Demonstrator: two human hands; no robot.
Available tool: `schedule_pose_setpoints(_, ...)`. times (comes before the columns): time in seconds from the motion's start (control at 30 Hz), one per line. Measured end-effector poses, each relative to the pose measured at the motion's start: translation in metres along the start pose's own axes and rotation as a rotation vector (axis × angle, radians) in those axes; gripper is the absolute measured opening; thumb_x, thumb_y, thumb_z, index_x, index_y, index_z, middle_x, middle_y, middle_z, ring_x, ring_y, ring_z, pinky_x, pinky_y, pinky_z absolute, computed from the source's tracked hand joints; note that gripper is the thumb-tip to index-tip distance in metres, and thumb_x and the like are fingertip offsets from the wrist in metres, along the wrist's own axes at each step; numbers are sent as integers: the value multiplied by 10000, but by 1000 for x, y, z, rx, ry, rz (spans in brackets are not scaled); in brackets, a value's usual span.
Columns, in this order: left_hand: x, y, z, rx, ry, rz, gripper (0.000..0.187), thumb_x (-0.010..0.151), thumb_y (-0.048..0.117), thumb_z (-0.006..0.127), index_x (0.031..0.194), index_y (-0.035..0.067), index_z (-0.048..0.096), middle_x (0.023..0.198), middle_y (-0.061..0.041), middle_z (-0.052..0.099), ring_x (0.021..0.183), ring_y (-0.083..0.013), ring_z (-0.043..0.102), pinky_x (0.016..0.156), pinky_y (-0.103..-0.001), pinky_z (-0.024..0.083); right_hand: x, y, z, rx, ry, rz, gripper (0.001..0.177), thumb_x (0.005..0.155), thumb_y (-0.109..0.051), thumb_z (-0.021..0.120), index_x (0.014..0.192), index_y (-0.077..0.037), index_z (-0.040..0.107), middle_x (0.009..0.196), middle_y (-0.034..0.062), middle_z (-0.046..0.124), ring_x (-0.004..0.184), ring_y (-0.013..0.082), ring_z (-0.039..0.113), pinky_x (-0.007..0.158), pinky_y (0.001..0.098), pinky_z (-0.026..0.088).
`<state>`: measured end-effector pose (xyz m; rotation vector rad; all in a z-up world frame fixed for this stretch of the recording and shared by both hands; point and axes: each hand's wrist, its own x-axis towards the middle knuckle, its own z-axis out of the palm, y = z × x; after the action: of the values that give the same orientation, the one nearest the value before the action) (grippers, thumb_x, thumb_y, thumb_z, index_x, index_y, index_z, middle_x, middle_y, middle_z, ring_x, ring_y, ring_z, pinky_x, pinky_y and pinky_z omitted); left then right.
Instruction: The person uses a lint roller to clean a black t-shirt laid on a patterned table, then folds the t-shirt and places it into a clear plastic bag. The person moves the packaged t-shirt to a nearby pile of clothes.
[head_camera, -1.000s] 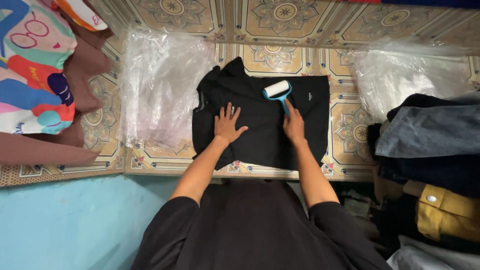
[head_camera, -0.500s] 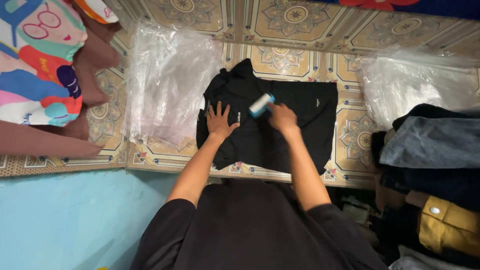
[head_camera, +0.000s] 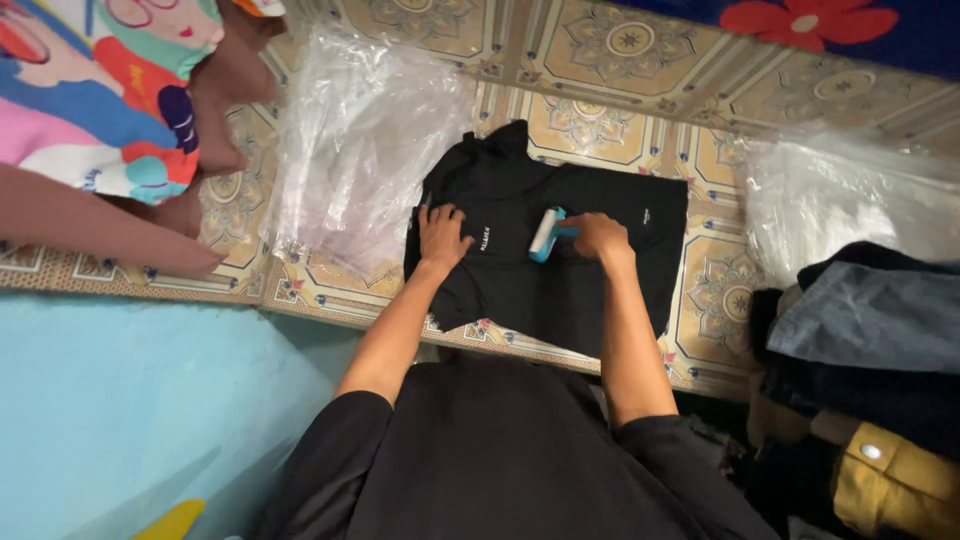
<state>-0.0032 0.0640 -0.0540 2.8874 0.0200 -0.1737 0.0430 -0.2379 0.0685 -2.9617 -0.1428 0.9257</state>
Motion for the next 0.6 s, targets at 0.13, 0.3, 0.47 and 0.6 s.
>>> schedule_pose_setpoints(0.13,-25,-1,-22,-113,297,241,129,880,251,724,890,181,616,938,-2,575,953,-241,612,927,-435,427,17,-49,4,21,30,-138,572,922,-117,586,1380,-456,632,1343,209,676,1190,436,675,957,542,583)
schedule_pose_setpoints(0.3,-39,-11,7,-181,104,241,298,877,336,718,1110,163,650,1055,-46,579,1057,-275,543,873,-439,458,-6,-155,-2,279,252,-304,504,995,-157,589,1490,-244,556,1271,266,658,1110,479,690,933,556,585)
schedule_pose_setpoints(0.47,-48,-2,-18,-157,49,183,363,909,301,707,1240,180,620,1119,-65,588,1100,-281,547,926,-449,463,20,-125,24,309,277,-319,767,946,-82,671,1589,-371,368,1236,234,628,1142,462,672,954,535,590)
schedule_pose_setpoints(0.6,-38,-6,-7,-59,-2,199,411,973,264,640,1379,229,587,1143,-73,634,1111,-288,591,949,-447,473,-1,-60,11,162,286,-149,801,886,-111,721,1529,-487,427,1218,177,644,1138,417,691,925,527,601)
